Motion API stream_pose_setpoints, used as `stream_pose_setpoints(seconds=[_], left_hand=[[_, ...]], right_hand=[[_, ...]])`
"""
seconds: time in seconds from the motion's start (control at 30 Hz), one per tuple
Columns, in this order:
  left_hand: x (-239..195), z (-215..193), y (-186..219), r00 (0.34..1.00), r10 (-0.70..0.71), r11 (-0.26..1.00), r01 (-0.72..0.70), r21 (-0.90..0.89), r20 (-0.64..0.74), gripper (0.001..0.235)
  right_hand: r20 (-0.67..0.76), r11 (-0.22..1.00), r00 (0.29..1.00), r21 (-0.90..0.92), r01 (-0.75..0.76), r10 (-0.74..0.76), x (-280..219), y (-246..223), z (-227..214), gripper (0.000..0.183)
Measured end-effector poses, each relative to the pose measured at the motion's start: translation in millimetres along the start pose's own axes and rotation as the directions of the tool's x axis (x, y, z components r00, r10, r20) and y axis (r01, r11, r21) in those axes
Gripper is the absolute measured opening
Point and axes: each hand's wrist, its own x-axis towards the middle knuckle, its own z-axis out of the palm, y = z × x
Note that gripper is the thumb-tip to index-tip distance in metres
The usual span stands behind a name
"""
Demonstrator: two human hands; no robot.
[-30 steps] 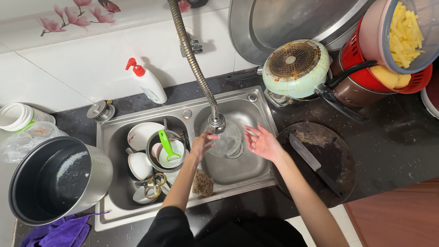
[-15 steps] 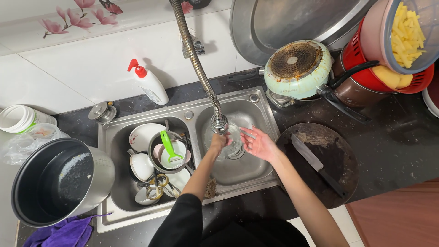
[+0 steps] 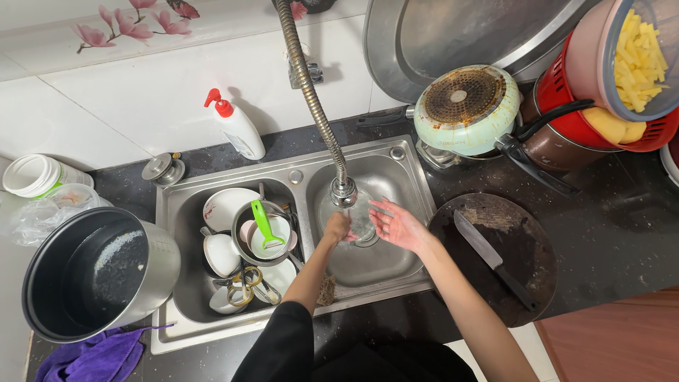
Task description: Rinse and boil cut potato strips as part of preparing french fries.
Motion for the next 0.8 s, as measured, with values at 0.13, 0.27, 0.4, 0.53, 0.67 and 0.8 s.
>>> stream_pose_setpoints(seconds=[0.13, 0.27, 0.4, 0.53, 0.67, 0.8], left_hand=[[-58.3, -4.5, 39.8, 0.977, 0.064, 0.998, -0.068, -0.016, -0.203, 0.023], [-40.3, -24.7, 20.4, 0.984, 0.115, 0.964, -0.077, -0.255, 0.134, 0.017], [-31.4, -32.9, 3.3, 0.952, 0.305, 0.939, -0.302, -0.163, -0.003, 0.022], [-117.7, -53.1, 64.3, 0.950, 0.272, 0.959, -0.280, -0.033, -0.152, 0.034], [-185.9, -89.9, 115.7, 0.926, 0.253, 0.963, -0.268, -0.017, -0.279, 0.069], [-206.6, -131.9, 127.7, 0.857, 0.507, 0.817, -0.513, -0.263, -0.094, 0.077]], right_hand=[[-0.053, 0.970, 0.999, -0.241, -0.019, 0.007, -2.3, 4.2, 9.9, 0.043], [-0.066, 0.794, 0.994, -0.608, 0.025, -0.081, -4.2, 8.1, 23.3, 0.038], [-0.109, 0.532, 0.985, -0.847, -0.023, -0.131, 9.9, 6.3, 19.6, 0.042], [0.053, 0.328, 0.987, -0.939, 0.102, -0.153, -10.1, -15.1, 51.5, 0.059], [0.290, 0.363, 0.943, -0.871, 0.331, -0.165, -79.7, -53.9, 135.3, 0.071], [0.495, 0.631, 0.848, -0.601, 0.491, -0.189, -65.0, -57.6, 101.7, 0.061]])
